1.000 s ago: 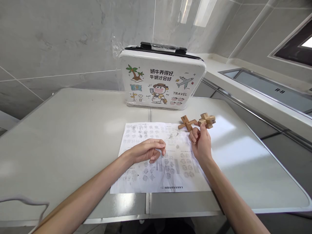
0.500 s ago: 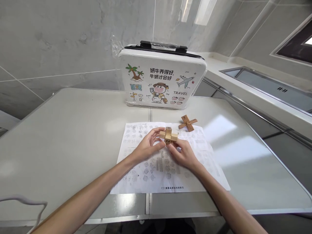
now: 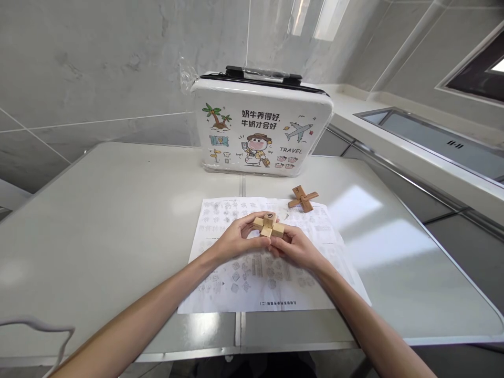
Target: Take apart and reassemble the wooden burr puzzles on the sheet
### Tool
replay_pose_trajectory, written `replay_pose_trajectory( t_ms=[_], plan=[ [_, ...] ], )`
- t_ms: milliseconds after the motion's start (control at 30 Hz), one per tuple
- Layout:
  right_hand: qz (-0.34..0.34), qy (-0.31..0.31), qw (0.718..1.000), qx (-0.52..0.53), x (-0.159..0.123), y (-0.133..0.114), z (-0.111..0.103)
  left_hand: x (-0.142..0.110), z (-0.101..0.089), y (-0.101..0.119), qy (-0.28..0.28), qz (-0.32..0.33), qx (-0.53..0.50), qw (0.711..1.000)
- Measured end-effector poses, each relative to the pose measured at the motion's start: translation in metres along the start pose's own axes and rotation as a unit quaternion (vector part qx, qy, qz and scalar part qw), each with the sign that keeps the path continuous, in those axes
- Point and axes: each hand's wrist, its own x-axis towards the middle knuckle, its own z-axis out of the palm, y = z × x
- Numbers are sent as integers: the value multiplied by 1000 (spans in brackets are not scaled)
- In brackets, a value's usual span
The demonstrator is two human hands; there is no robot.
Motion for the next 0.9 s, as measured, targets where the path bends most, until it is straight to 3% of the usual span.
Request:
replay_pose_trajectory(
  t_ms=[200, 500, 767, 900],
  plan=[
    [20, 88, 996, 17, 4, 6, 2, 2, 0, -6, 38, 17, 17, 999],
    [-24, 102, 995, 2, 3, 14, 3, 4, 1, -9, 110, 62, 94, 988],
    [-40, 127, 991, 6, 4, 11, 1, 3, 0, -10, 120, 66, 187, 973],
    [-48, 163, 985, -20, 4, 8, -2, 3, -2, -9, 123, 61, 284, 949]
  ],
)
